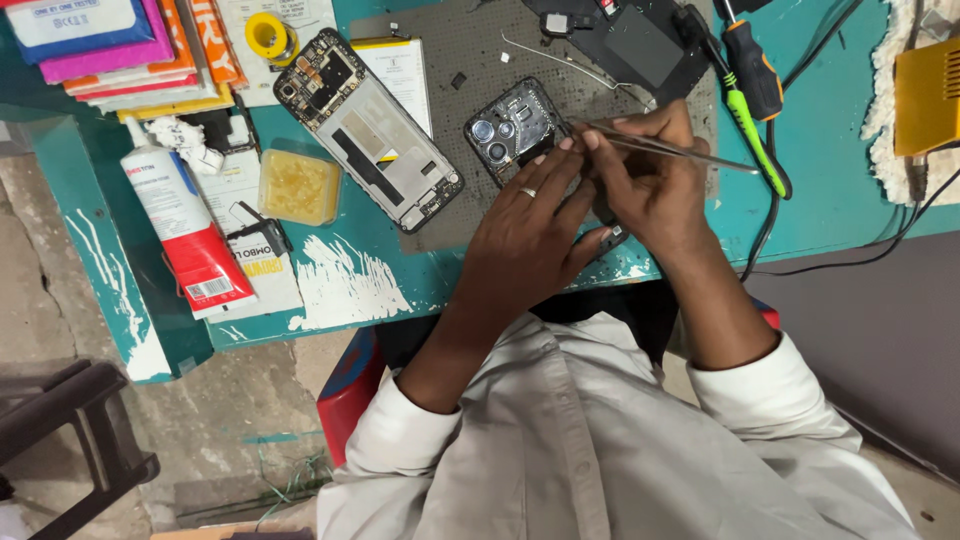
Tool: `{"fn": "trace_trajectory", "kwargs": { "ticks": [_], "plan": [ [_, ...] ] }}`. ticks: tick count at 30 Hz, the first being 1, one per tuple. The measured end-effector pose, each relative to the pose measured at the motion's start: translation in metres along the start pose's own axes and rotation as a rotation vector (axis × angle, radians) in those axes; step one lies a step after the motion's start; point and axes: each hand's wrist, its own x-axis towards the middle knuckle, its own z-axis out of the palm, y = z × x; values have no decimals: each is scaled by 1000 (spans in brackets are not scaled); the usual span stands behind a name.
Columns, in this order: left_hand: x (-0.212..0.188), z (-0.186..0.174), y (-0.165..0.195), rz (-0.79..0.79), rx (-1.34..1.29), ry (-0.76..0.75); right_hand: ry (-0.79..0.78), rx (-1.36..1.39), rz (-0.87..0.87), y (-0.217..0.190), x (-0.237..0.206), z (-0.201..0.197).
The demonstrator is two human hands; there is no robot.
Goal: The person uses tweezers to remove small components from a disassembled smartphone frame on a workbench. They then apply adhesive from a bottle to the frame and continue manipulating small parts with the tweezers.
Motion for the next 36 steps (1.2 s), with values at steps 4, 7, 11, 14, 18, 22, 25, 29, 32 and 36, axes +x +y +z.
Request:
{"fn": "trace_trajectory", "kwargs": {
  "ticks": [4,7,11,14,18,22,25,29,32,36],
  "plan": [
    [2,0,0,-15,37,-40,4,34,18,3,2,0],
    [2,1,-1,-18,31,-59,5,57,69,5,1,0],
    [2,2,-1,-19,24,-53,10,87,59,5,0,0],
    [1,2,-1,-12,20,-41,9,12,23,3,1,0],
    [1,2,-2,-6,26,-46,7,-37,-1,0,2,-1],
    [1,3,-2,-7,15,-50,15,-57,-14,-2,3,-1],
    [1,3,-2,-15,21,-64,11,-69,-35,-4,4,0],
    [2,3,-2,-11,3,-60,5,-135,-25,-12,3,0],
    [2,3,-3,-4,-1,-60,8,-223,-148,-17,5,1],
    [3,2,-3,-14,-12,-91,-30,-315,-94,-17,11,4]
  ]
}}
